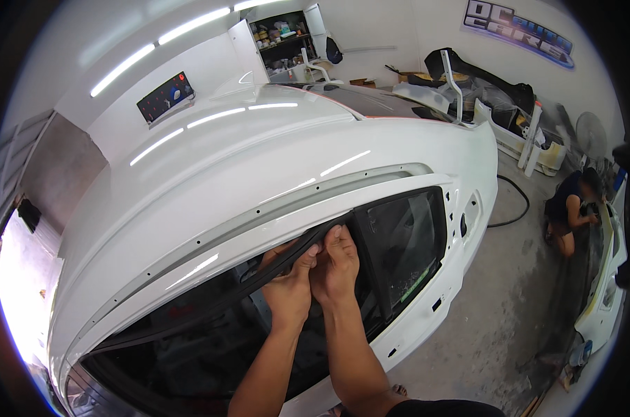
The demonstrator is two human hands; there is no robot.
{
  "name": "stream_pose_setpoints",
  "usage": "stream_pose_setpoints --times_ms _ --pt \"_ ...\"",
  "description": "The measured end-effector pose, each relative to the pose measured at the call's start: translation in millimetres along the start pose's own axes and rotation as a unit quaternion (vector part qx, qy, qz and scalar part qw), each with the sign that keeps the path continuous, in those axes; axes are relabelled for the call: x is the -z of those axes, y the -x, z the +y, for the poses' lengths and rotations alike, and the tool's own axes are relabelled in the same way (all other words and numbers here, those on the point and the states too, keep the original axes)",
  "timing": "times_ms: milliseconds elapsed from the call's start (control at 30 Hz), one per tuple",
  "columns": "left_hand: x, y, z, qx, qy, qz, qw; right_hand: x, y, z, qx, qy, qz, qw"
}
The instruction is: The person wipes the white car door and window frame with a cloth, then removes a black rubber weatherstrip from the window edge and reattaches it. The person continues to wipe the door surface and adjust the weatherstrip along the window perimeter.
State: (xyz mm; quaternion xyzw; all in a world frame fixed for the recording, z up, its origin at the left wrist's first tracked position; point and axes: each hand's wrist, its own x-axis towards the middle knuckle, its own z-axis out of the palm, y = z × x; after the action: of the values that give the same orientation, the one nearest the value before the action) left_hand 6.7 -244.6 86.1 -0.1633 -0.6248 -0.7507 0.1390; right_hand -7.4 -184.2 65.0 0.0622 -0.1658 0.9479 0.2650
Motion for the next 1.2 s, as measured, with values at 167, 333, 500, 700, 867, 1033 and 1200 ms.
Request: stream_pose_setpoints --times_ms 167,333,500,700,867,1033,1200 --pt "1.7 -1.6 -0.8 0.013 0.022 0.001 1.000 12.9 -1.0 -20.3 -0.094 0.013 -0.028 0.995" --pt "7.4 -6.1 24.7 0.089 0.075 -0.077 0.990 15.9 -1.6 -37.2 -0.167 -0.014 -0.084 0.982" --pt "-5.4 -1.9 36.3 0.072 0.056 0.001 0.996 13.8 -0.9 -36.0 -0.157 -0.044 -0.081 0.983" --pt "-17.3 6.9 35.9 0.109 0.001 0.034 0.993 1.3 5.3 -19.8 -0.073 -0.003 -0.020 0.997" --pt "-10.2 0.5 34.3 0.086 0.036 0.005 0.996 -0.9 2.3 -12.4 -0.056 -0.015 -0.011 0.998" --pt "-18.1 3.6 28.1 0.074 0.047 0.052 0.995 8.7 -1.9 -18.3 -0.095 -0.009 -0.034 0.995" --pt "-27.7 7.3 27.9 0.057 0.037 0.094 0.993 3.5 2.1 -19.2 -0.091 -0.001 -0.021 0.996"
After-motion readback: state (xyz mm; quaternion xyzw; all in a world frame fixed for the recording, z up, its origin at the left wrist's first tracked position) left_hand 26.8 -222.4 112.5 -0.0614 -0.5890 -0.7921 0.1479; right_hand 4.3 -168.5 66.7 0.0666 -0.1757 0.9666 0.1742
